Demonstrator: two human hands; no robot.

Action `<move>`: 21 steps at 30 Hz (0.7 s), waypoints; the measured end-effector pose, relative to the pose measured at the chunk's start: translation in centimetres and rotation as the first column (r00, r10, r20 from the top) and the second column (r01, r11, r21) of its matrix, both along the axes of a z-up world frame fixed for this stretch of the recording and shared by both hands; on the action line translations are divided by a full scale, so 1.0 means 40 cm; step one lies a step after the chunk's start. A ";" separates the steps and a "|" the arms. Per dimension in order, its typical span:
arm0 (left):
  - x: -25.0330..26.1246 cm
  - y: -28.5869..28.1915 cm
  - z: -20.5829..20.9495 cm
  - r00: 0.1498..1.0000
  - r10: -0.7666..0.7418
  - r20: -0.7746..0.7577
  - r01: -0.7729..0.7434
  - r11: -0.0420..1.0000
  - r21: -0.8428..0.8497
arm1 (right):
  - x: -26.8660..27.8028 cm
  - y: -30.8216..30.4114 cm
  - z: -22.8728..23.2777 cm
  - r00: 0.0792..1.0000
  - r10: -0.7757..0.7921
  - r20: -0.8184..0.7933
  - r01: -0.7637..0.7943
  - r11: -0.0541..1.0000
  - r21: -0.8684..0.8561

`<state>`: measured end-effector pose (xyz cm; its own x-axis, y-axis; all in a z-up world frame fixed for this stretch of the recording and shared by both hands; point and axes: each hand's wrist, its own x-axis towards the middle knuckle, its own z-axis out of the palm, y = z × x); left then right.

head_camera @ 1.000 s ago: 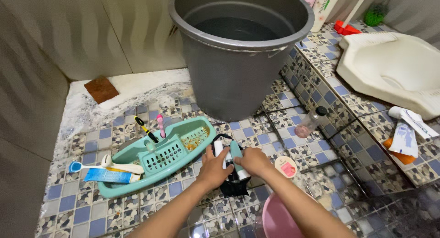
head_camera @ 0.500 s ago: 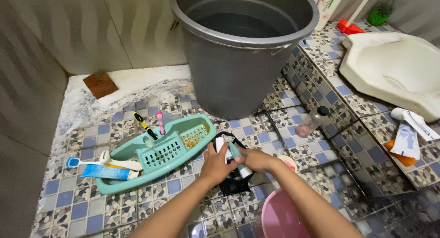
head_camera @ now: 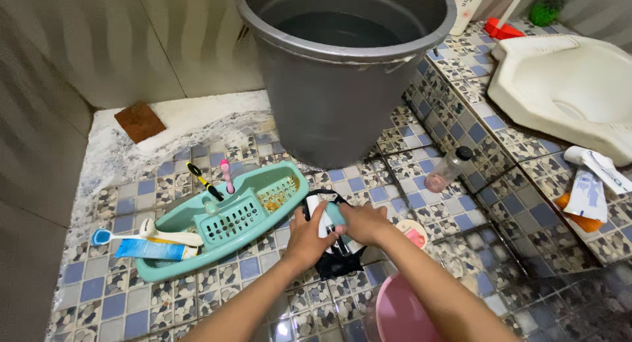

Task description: The person organizes bathroom toiletries by rinsing them in a pink scoop filled with water from a large bucket, then placing them into a teal wall-mounted caddy. Items handled include toothbrushes, toothpaste, a small jar, and a black pouch. The caddy is then mounted on the wall.

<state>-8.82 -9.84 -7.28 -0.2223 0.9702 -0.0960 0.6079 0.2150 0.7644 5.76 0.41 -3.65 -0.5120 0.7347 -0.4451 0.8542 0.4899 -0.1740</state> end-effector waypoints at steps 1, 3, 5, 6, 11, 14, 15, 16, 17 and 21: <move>0.001 0.001 0.001 1.000 0.005 0.003 -0.005 1.000 0.008 | 0.005 0.004 -0.006 0.998 0.005 -0.062 -0.003 1.000 0.027; 0.003 0.002 0.006 1.000 0.016 0.011 -0.016 1.000 0.022 | 0.022 0.020 -0.031 0.983 0.020 -0.184 -0.005 0.997 0.080; 0.002 0.001 0.015 0.999 0.029 0.025 -0.029 1.000 0.008 | 0.040 0.046 -0.051 0.961 -0.070 -0.267 0.035 0.991 -0.132; 0.001 0.000 0.021 0.999 0.035 0.031 -0.035 0.999 0.001 | 0.043 0.054 -0.058 0.946 -0.119 -0.302 0.047 0.971 -0.237; -0.005 -0.009 0.061 0.972 0.070 0.225 -0.065 0.997 -0.028 | 0.037 0.043 -0.057 0.917 -0.125 -0.379 0.043 0.975 -0.216; -0.004 -0.013 0.066 0.956 0.095 0.279 -0.094 0.995 -0.016 | 0.020 0.035 -0.037 0.942 -0.063 -0.330 0.011 0.987 -0.158; -0.002 -0.013 0.062 0.953 0.098 0.286 -0.103 0.995 0.002 | 0.015 0.032 -0.031 0.950 -0.039 -0.311 -0.003 0.991 -0.130; -0.002 -0.014 0.056 0.962 0.088 0.260 -0.091 0.996 -0.001 | 0.010 0.027 -0.027 0.947 -0.030 -0.320 -0.004 0.994 -0.106; -0.003 -0.014 0.049 0.969 0.076 0.234 -0.078 0.997 -0.003 | 0.006 0.020 -0.025 0.944 -0.022 -0.328 -0.005 0.997 -0.081; -0.005 -0.010 0.024 0.993 0.025 0.113 -0.035 0.995 0.095 | 0.013 0.005 -0.023 0.888 0.046 -0.458 -0.051 0.999 0.000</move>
<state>-9.01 -10.24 -6.33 -0.2448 0.9692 -0.0281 0.5124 0.1539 0.8448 6.27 0.63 -4.58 -0.6959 0.6998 -0.1610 0.6535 0.5242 -0.5461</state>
